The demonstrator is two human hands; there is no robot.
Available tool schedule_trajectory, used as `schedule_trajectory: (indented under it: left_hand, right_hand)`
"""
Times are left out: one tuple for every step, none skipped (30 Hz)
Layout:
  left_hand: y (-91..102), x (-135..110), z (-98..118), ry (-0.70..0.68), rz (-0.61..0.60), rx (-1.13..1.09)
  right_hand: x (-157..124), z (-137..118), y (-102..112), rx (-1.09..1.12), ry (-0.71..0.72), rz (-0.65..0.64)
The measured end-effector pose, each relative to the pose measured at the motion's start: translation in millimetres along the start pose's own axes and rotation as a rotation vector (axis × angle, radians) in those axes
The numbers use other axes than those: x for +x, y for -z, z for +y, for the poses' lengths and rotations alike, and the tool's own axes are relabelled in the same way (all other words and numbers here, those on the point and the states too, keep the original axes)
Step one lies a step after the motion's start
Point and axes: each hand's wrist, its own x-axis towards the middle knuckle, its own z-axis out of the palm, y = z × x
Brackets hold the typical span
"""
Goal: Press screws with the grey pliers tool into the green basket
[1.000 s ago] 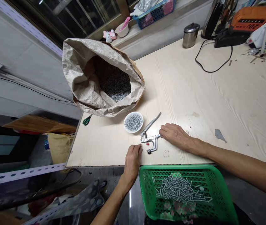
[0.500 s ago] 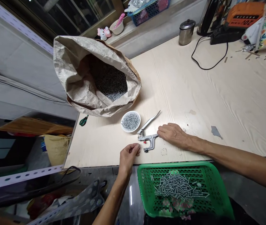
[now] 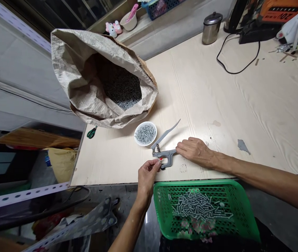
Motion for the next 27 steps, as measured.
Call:
schedule_trajectory:
  left_hand:
    - [0.0, -0.7, 0.2, -0.001, 0.0, 0.014]
    - [0.1, -1.3, 0.4, -0.004, 0.002, 0.025]
    - [0.1, -1.7, 0.7, -0.009, 0.004, 0.035]
    - [0.1, -2.0, 0.9, -0.015, 0.005, 0.047]
    - [0.2, -2.1, 0.9, -0.022, 0.007, 0.059]
    - [0.2, -2.0, 0.9, -0.026, 0.009, 0.071]
    - [0.1, -1.8, 0.8, -0.028, 0.011, 0.08]
    - [0.0, -1.6, 0.6, -0.028, 0.016, 0.085]
    - [-0.1, -1.4, 0.6, -0.028, 0.02, 0.089]
    - [-0.3, -1.3, 0.7, -0.029, 0.025, 0.091]
    - [-0.4, -1.2, 0.9, -0.029, 0.026, 0.093]
    - [-0.4, -1.2, 1.4, -0.031, 0.023, 0.097]
    - [-0.3, -1.0, 2.1, -0.034, 0.017, 0.104]
    - [0.0, -0.7, 3.0, -0.035, 0.008, 0.113]
    - [0.4, -0.2, 4.1, -0.031, 0.0, 0.123]
    - [1.0, 0.6, 5.4, -0.022, -0.007, 0.134]
    - [1.7, 1.5, 7.0, -0.006, -0.02, 0.143]
    - [2.6, 2.6, 8.8, 0.018, -0.037, 0.146]
    - [3.5, 3.7, 10.8, 0.05, -0.061, 0.143]
    - [4.5, 4.8, 12.9, 0.091, -0.088, 0.135]
    - [5.6, 5.8, 15.0, 0.141, -0.116, 0.125]
    - [6.7, 6.8, 17.0, 0.202, -0.143, 0.119]
    - [7.9, 7.8, 18.9, 0.266, -0.166, 0.117]
    - [9.1, 8.9, 20.5, 0.326, -0.186, 0.12]
    - [10.4, 10.1, 21.9, 0.377, -0.208, 0.126]
    - [11.5, 11.4, 22.9, 0.412, -0.232, 0.135]
    - [12.6, 12.7, 23.7, 0.431, -0.256, 0.144]
  right_hand:
    - [0.0, -0.2, -0.1, -0.001, 0.002, 0.005]
    - [0.0, -0.5, -0.1, -0.003, 0.005, 0.012]
    - [0.1, -0.8, -0.2, -0.006, 0.008, 0.022]
    - [0.2, -1.1, -0.2, -0.01, 0.01, 0.03]
    - [0.2, -1.3, -0.3, -0.013, 0.011, 0.034]
    - [0.3, -1.5, -0.3, -0.013, 0.011, 0.032]
    - [0.3, -1.7, -0.3, -0.01, 0.009, 0.026]
    - [0.3, -1.9, -0.2, -0.006, 0.005, 0.016]
    - [0.2, -2.1, 0.0, -0.001, 0.002, 0.007]
    - [0.2, -2.2, 0.2, 0.002, -0.001, 0.001]
    - [0.2, -2.3, 0.4, 0.002, -0.003, -0.002]
    - [0.1, -2.3, 0.6, -0.001, -0.004, -0.002]
    - [0.0, -2.4, 0.6, -0.005, -0.004, 0.0]
    - [-0.1, -2.4, 0.4, -0.01, -0.003, 0.001]
    - [-0.3, -2.4, -0.2, -0.012, 0.0, -0.001]
    - [-0.5, -2.4, -1.1, -0.011, 0.002, -0.005]
    - [-0.8, -2.4, -2.5, -0.008, 0.002, -0.014]
    - [-1.1, -2.5, -4.1, -0.002, -0.001, -0.028]
    - [-1.4, -2.7, -6.0, 0.007, -0.006, -0.043]
    - [-1.5, -3.0, -7.9, 0.016, -0.015, -0.059]
    - [-1.6, -3.4, -9.7, 0.026, -0.024, -0.074]
    - [-1.5, -4.0, -11.0, 0.035, -0.033, -0.084]
    - [-1.2, -4.6, -12.0, 0.044, -0.039, -0.091]
    - [-0.7, -5.2, -12.3, 0.055, -0.039, -0.096]
    - [-0.2, -5.8, -12.2, 0.067, -0.036, -0.1]
    - [0.5, -6.4, -11.8, 0.08, -0.03, -0.106]
    - [1.2, -6.9, -11.1, 0.091, -0.027, -0.114]
